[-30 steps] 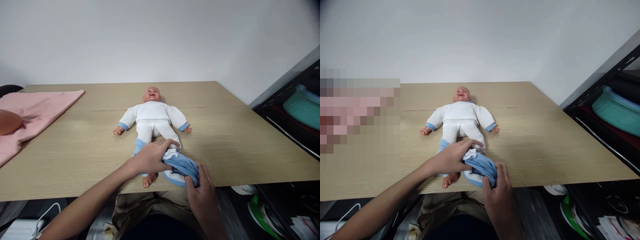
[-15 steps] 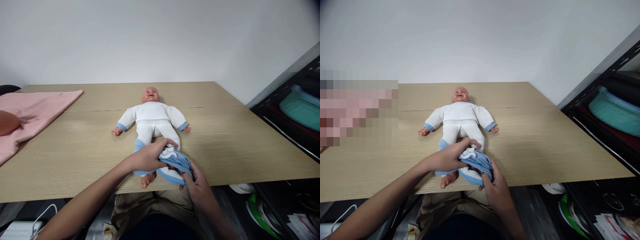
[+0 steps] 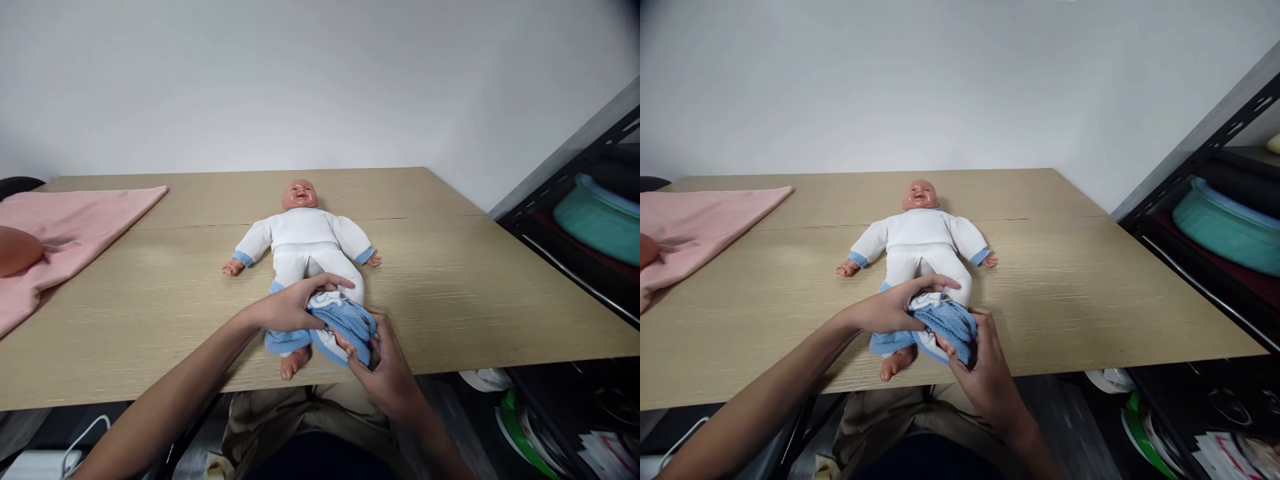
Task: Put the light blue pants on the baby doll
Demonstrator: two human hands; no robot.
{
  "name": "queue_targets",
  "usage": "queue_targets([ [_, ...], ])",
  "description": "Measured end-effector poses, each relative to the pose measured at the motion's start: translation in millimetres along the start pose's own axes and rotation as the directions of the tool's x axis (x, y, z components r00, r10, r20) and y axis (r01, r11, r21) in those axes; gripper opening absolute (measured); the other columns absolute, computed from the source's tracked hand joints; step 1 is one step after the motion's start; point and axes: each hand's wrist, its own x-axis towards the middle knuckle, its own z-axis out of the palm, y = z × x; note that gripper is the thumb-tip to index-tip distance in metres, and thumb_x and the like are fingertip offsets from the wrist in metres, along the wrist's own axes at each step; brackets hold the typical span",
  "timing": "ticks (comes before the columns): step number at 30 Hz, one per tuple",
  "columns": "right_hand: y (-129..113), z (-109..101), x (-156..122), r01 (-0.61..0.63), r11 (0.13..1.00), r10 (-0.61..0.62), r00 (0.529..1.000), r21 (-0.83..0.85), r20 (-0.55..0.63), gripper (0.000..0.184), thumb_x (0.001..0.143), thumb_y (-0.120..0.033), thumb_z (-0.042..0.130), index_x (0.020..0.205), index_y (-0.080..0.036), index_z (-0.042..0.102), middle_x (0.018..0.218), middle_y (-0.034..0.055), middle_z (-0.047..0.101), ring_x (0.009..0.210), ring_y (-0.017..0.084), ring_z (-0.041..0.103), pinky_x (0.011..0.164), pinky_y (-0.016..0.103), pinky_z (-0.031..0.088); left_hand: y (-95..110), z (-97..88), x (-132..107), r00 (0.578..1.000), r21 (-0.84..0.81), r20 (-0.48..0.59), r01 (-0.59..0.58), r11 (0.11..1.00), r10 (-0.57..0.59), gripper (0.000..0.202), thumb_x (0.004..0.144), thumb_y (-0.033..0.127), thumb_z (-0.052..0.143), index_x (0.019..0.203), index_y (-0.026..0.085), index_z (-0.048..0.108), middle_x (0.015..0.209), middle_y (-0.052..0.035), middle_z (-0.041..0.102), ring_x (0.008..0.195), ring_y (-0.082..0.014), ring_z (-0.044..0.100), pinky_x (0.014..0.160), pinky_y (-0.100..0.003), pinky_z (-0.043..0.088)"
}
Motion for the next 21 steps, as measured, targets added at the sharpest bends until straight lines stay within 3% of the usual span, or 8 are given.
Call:
queue_targets([
  [3, 6, -5, 7, 0.082, 0.997, -0.083, 0.996, -0.011, -0.036, 0.050, 0.092, -0.019, 0.070, 0.138, -0.026, 0.053, 0.133, 0.0102, 0.065, 0.121, 0.026, 0.072, 0.102, 0.043, 0.064, -2, -1.8, -2, 0.999, 0.019, 0.002, -0.037, 0.999, 0.037, 0.083, 0.078, 0.008, 0.071, 0.156, 0.027, 0.052, 0.147, -0.0103, 0.063, 0.136, -0.0289, 0.061, 0.112, -0.046, 0.053],
  [6, 10, -13, 18, 0.135, 0.989, -0.139, 0.988, -0.052, -0.063, 0.053, 0.089, -0.016, 0.072, 0.138, -0.026, 0.055, 0.128, 0.0094, 0.068, 0.115, 0.026, 0.074, 0.099, 0.042, 0.065, -4, -3.4, -3, 0.997, 0.112, -0.018, -0.070, 0.991, 0.072, 0.070, 0.081, 0.009, 0.070, 0.148, 0.025, 0.056, 0.144, -0.0088, 0.065, 0.131, -0.0275, 0.063, 0.112, -0.045, 0.051],
  [10, 12, -25, 40, 0.182, 0.983, -0.182, 0.983, -0.031, -0.002, 0.050, 0.085, -0.011, 0.069, 0.133, -0.025, 0.064, 0.139, 0.0114, 0.066, 0.129, 0.030, 0.068, 0.109, 0.049, 0.060, -4, -6.3, -1, 0.998, 0.187, -0.050, -0.027, 0.982, 0.037, 0.033, 0.093, 0.023, 0.070, 0.124, 0.021, 0.063, 0.110, -0.0024, 0.069, 0.101, -0.0216, 0.065, 0.091, -0.035, 0.053],
  [13, 14, -34, 58, -0.017, 0.979, -0.024, 0.980, 0.204, 0.197, 0.043, 0.089, -0.021, 0.074, 0.131, -0.026, 0.065, 0.133, 0.0096, 0.074, 0.124, 0.031, 0.074, 0.107, 0.050, 0.062, -2, -8.9, 1, 0.998, 0.176, -0.066, 0.013, 0.984, -0.001, 0.019, 0.095, 0.033, 0.075, 0.102, 0.020, 0.062, 0.090, 0.0032, 0.060, 0.087, -0.0171, 0.057, 0.079, -0.029, 0.046],
  [15, 13, -42, 70, -0.175, 0.932, 0.047, 0.926, 0.318, 0.374, 0.043, 0.092, -0.030, 0.078, 0.132, -0.025, 0.065, 0.128, 0.0095, 0.078, 0.119, 0.031, 0.077, 0.102, 0.050, 0.064, -1, -9.4, 2, 0.999, 0.166, -0.050, 0.031, 0.986, -0.023, 0.025, 0.096, 0.040, 0.076, 0.095, 0.020, 0.061, 0.085, 0.0044, 0.057, 0.083, -0.0160, 0.055, 0.076, -0.028, 0.043],
  [17, 11, -53, 81, -0.240, 0.911, 0.047, 0.868, 0.337, 0.494, 0.048, 0.090, -0.035, 0.082, 0.134, -0.024, 0.066, 0.129, 0.0104, 0.079, 0.120, 0.032, 0.077, 0.102, 0.049, 0.064, 1, -8.3, 3, 0.999, 0.177, -0.047, 0.025, 0.984, -0.017, 0.030, 0.097, 0.048, 0.076, 0.097, 0.020, 0.063, 0.088, 0.0033, 0.060, 0.085, -0.0172, 0.057, 0.076, -0.029, 0.044],
  [21, 1, -70, 100, -0.181, 0.940, -0.021, 0.816, 0.289, 0.577, 0.049, 0.086, -0.043, 0.085, 0.129, -0.025, 0.071, 0.116, 0.0049, 0.077, 0.111, 0.028, 0.075, 0.093, 0.041, 0.063, 5, -4.6, 0, 0.991, 0.249, -0.127, -0.017, 0.968, 0.049, 0.048, 0.096, 0.052, 0.080, 0.131, 0.024, 0.064, 0.121, -0.0048, 0.072, 0.108, -0.0245, 0.065, 0.094, -0.035, 0.050],
])
